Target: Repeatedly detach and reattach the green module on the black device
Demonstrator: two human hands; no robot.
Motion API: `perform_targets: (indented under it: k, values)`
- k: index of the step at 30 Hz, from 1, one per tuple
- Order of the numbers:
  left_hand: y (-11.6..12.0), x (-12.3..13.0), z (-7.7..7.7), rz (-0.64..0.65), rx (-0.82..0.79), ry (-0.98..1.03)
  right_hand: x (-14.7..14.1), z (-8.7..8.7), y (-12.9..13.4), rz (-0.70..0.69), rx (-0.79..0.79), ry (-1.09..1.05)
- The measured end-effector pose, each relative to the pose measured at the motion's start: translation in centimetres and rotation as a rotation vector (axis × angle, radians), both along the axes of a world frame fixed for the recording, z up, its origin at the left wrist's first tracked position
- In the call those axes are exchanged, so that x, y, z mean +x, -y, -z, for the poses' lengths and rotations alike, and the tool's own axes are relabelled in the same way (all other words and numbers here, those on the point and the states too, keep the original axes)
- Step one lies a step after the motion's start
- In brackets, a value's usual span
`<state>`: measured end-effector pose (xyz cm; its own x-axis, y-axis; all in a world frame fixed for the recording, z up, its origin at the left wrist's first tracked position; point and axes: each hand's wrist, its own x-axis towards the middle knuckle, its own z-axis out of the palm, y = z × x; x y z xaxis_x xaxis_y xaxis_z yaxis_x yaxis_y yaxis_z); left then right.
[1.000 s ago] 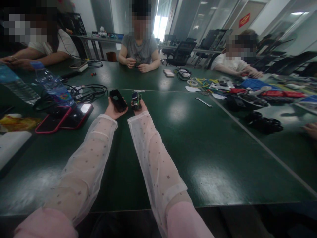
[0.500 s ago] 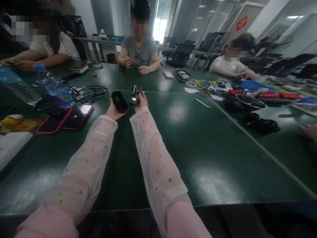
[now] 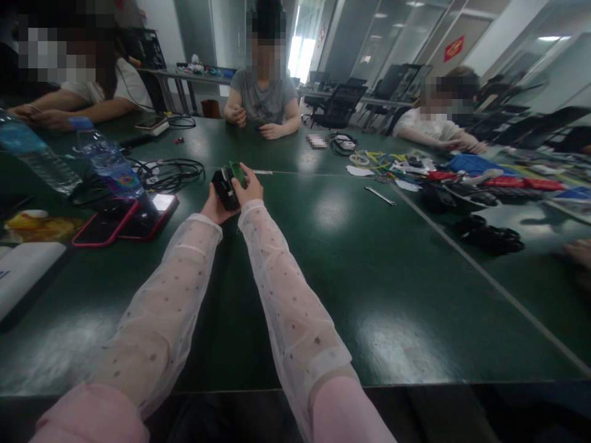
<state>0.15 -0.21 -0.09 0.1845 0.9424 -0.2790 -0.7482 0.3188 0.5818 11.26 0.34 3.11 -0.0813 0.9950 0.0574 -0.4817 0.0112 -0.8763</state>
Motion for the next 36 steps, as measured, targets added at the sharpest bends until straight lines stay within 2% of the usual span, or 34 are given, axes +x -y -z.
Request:
perform_targets:
  k: [4,7,9,11,14,17,19,21,23,36]
  values:
    - [0.1,0.0,0.0,0.022,0.023,-0.024,-0.1,1.1,-0.5,0.172,0.348,0.459]
    - [0.2,0.0,0.1,0.016,0.038,-0.054,-0.2,2.1,-1.4,0.192,0.511,0.672]
    - [0.0,-0.1,0.4,0.014,0.041,-0.047,-0.2,2.6,-2.2,0.169,0.543,0.726]
    - [-0.2,-0.3,0.6,0.004,0.025,-0.015,0.0,3.1,-2.9,0.141,0.483,0.681]
    - [-0.4,-0.5,0.6,-0.049,-0.034,0.033,0.9,3.8,-3.2,0.103,0.212,0.450]
    - [-0.1,-0.5,0.3,-0.090,-0.080,0.063,2.7,4.7,-2.4,0.073,-0.153,0.073]
    - [0.0,-0.5,0.2,-0.104,-0.097,0.068,4.2,5.1,-1.5,0.028,-0.309,-0.234]
    - [0.1,-0.4,0.1,-0.116,-0.110,0.064,5.3,5.2,-0.9,0.019,-0.326,-0.436]
    - [0.1,-0.4,0.1,-0.128,-0.114,0.064,5.7,5.2,-0.6,0.007,-0.342,-0.485]
    - [0.0,-0.3,0.1,-0.114,-0.096,0.044,5.4,5.5,-1.3,-0.014,-0.332,-0.467]
